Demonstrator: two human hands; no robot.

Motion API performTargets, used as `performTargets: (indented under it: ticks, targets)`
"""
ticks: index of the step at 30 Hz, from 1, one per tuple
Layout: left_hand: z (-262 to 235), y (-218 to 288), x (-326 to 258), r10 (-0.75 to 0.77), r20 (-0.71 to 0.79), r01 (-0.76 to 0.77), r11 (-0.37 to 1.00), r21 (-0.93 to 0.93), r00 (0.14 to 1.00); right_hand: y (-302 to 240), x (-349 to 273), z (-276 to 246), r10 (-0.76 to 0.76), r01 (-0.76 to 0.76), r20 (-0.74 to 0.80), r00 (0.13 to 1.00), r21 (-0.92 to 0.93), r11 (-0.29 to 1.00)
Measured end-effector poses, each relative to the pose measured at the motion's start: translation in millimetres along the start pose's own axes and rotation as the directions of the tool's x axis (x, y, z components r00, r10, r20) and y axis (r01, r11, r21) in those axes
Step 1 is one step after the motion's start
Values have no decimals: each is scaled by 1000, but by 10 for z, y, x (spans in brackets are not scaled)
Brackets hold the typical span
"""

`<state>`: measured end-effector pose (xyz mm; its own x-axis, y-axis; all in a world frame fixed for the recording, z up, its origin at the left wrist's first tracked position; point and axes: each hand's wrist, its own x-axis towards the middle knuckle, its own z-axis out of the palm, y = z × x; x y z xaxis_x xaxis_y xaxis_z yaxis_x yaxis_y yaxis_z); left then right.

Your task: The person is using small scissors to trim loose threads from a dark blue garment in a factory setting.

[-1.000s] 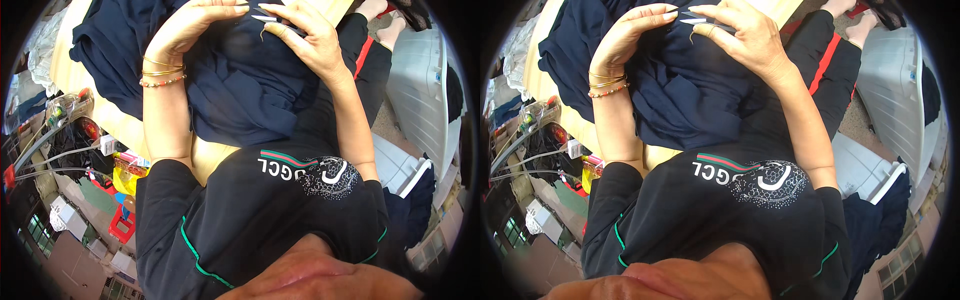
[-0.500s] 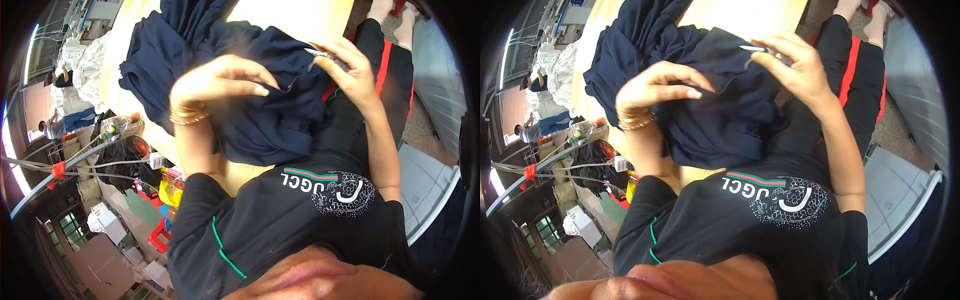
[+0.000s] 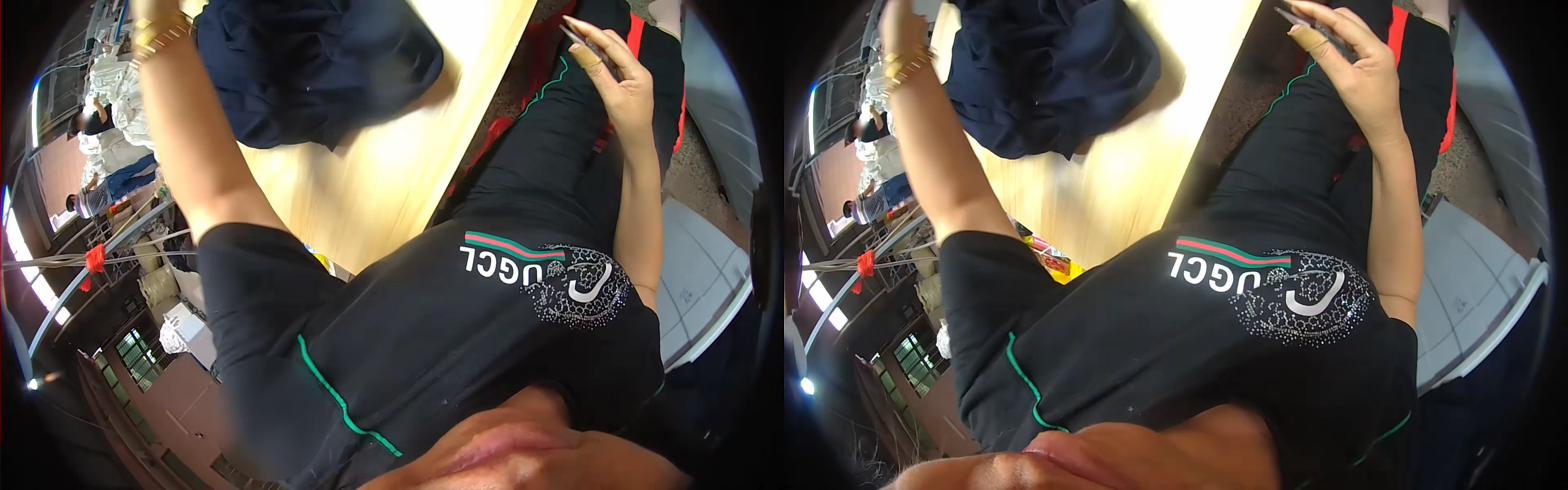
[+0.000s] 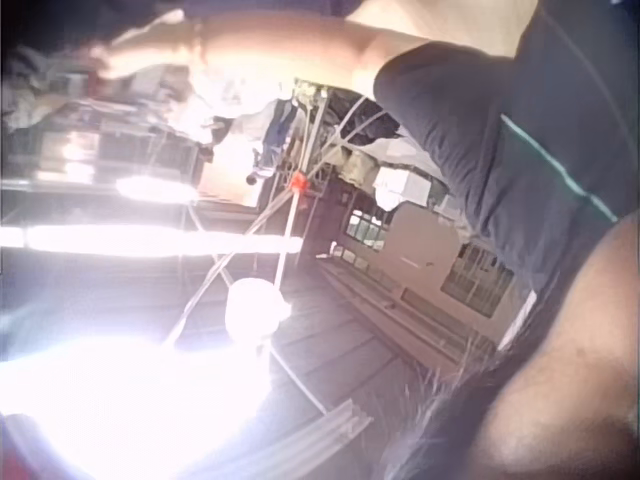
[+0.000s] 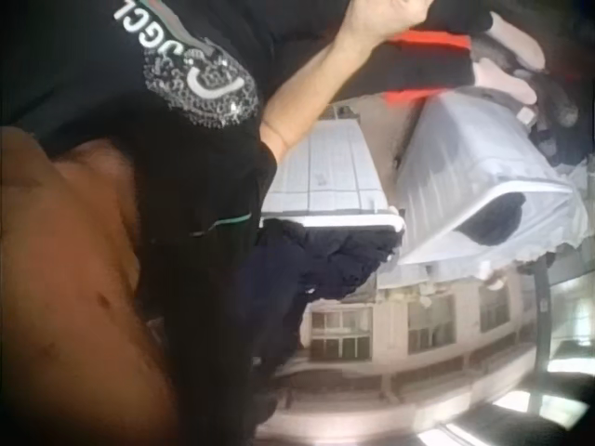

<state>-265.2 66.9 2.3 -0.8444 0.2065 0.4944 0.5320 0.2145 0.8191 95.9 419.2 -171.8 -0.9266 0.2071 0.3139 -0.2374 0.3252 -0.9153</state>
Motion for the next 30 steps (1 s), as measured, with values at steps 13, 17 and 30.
performTargets:
  ticks: [13,17,30]
  targets:
    - [652,734,-2882,-225,502,-106,830,548,835,-154,12,387,79,-89,107,991,92,992]
    - [598,1001,-2957,-252,468,-112,777,620,847,-208,9,483,71,-88,153,986,108,990]
    - [25,1712,-2755,-100,196,129,981,-146,976,-311,151,418,-4,-90,315,949,285,954]
